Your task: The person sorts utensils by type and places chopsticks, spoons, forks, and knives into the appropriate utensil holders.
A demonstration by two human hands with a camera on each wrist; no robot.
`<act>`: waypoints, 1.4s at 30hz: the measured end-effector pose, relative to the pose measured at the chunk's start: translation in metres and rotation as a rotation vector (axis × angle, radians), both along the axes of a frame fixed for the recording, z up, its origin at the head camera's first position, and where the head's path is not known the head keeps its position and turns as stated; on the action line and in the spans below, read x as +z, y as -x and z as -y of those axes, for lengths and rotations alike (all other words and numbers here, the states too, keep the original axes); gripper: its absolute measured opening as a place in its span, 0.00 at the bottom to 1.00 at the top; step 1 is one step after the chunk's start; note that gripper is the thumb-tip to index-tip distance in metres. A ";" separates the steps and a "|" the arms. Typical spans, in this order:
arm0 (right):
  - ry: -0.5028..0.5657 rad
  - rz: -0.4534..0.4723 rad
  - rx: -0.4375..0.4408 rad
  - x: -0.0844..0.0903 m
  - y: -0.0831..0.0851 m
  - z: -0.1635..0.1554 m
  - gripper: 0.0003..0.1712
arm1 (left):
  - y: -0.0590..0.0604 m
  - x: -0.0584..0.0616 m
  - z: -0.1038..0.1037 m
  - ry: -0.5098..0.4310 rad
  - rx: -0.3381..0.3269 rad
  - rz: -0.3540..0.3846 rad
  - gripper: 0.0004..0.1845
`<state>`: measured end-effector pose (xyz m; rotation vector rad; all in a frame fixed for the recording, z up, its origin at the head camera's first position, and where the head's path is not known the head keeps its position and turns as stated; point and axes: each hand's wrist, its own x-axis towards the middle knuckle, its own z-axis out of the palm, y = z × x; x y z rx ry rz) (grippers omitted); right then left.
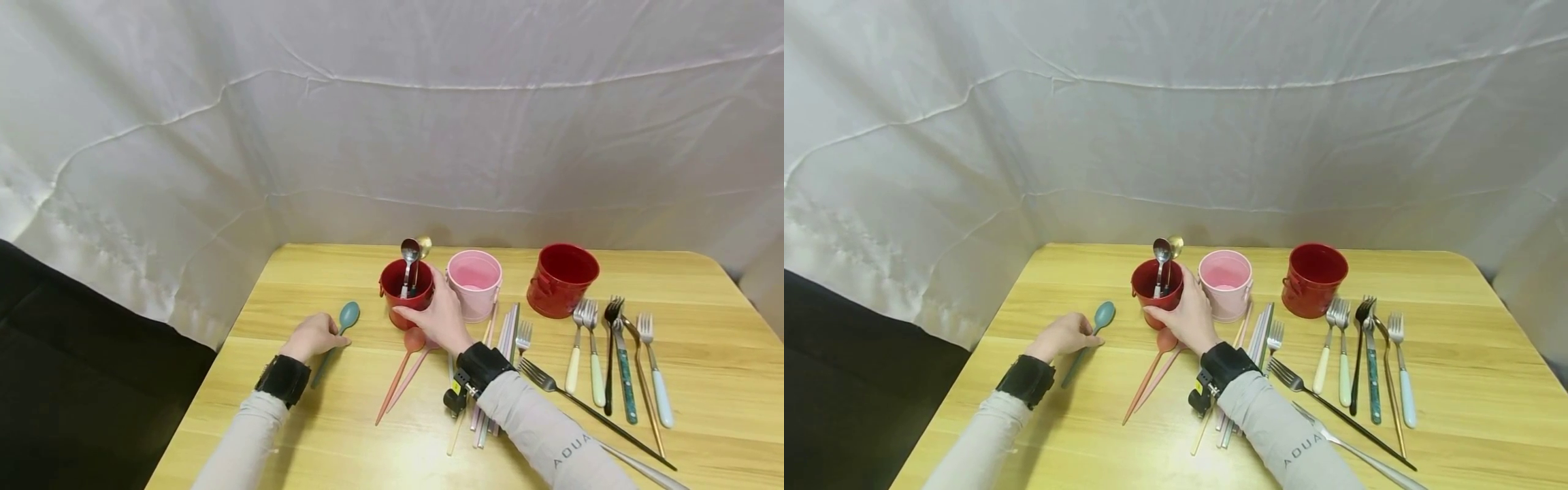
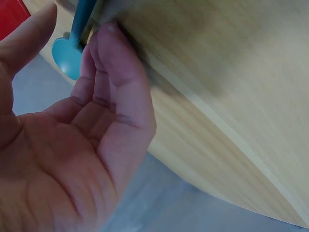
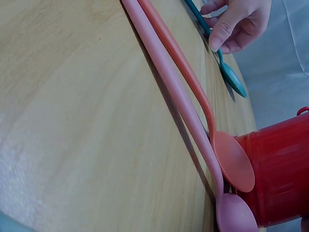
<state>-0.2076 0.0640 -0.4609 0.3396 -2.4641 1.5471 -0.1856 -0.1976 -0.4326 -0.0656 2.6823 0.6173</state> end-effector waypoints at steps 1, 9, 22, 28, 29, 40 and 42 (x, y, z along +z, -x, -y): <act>0.000 -0.002 -0.001 0.000 0.000 0.000 0.54 | 0.000 0.000 0.000 0.008 0.004 -0.001 0.16; -0.004 -0.007 -0.004 -0.002 0.001 0.001 0.54 | -0.001 0.000 -0.003 0.033 0.003 -0.022 0.13; 0.004 -0.003 -0.002 -0.002 0.001 0.001 0.54 | -0.003 -0.002 -0.002 0.019 0.002 -0.053 0.13; -0.005 0.016 -0.001 -0.002 0.001 0.001 0.54 | -0.006 0.000 -0.003 -0.028 0.016 -0.038 0.13; -0.007 0.018 -0.003 -0.002 0.000 0.001 0.54 | -0.007 0.001 -0.003 -0.037 0.020 -0.038 0.13; -0.004 0.020 -0.002 -0.002 0.001 0.001 0.55 | -0.009 0.009 0.003 -0.153 0.012 -0.062 0.10; -0.001 0.018 -0.001 -0.002 0.001 0.001 0.55 | -0.008 0.010 0.003 -0.172 0.003 -0.070 0.10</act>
